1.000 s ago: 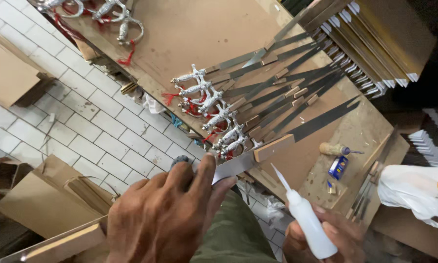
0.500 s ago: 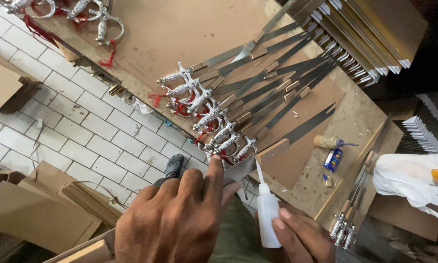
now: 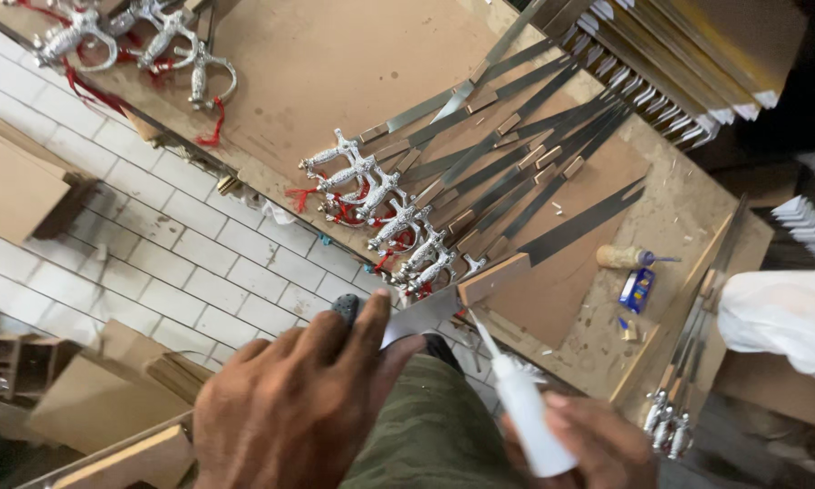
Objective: The person applies glue from a small bottle to the wooden grip area of multiple swords. They handle each sword one at a time, apply glue to the grip, and place the sword on the table. The process is repeated for several swords.
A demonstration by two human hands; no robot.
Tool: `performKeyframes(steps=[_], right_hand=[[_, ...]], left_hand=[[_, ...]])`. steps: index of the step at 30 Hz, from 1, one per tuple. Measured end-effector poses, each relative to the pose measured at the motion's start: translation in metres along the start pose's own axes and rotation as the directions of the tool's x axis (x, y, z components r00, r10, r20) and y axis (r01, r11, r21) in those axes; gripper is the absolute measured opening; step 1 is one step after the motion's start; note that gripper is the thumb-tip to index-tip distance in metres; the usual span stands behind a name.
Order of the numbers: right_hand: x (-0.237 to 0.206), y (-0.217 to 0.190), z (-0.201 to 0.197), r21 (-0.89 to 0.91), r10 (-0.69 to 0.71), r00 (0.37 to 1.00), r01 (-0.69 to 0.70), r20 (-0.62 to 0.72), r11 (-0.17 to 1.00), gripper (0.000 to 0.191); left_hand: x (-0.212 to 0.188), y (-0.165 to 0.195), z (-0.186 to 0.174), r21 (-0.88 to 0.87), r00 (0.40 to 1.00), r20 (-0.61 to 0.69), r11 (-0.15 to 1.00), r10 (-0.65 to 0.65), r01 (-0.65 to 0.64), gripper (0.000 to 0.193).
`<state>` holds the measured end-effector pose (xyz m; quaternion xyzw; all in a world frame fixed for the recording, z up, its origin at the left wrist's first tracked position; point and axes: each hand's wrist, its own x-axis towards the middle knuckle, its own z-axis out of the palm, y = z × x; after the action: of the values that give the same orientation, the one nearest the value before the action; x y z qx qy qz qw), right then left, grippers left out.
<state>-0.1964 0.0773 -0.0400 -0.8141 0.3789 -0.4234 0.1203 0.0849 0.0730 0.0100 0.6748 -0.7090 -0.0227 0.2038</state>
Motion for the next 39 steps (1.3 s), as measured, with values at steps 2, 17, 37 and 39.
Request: performKeyframes(steps=[2, 17, 37, 39], right_hand=[[0.005, 0.003, 0.008, 0.212, 0.152, 0.961, -0.102, -0.233, 0.972, 0.039], [0.012, 0.000, -0.008, 0.434, 0.526, 0.837, -0.423, -0.149, 0.796, 0.032], [-0.024, 0.013, -0.025, 0.734, 0.743, 0.634, -0.397, -0.215, 0.551, 0.025], [-0.037, 0.020, -0.033, 0.749, 0.785, 0.568, -0.401, -0.248, 0.527, 0.024]], left_hand=[[-0.005, -0.005, -0.003, -0.074, 0.996, 0.031, 0.993, -0.089, 0.091, 0.042], [-0.026, -0.023, 0.012, -0.349, 0.991, 0.054, 0.927, -0.124, 0.135, 0.050], [0.011, -0.038, 0.088, -0.295, 0.929, 0.224, 0.888, -0.295, 0.353, 0.042], [0.033, -0.041, 0.120, -0.240, 0.916, 0.257, 0.898, -0.308, 0.369, 0.043]])
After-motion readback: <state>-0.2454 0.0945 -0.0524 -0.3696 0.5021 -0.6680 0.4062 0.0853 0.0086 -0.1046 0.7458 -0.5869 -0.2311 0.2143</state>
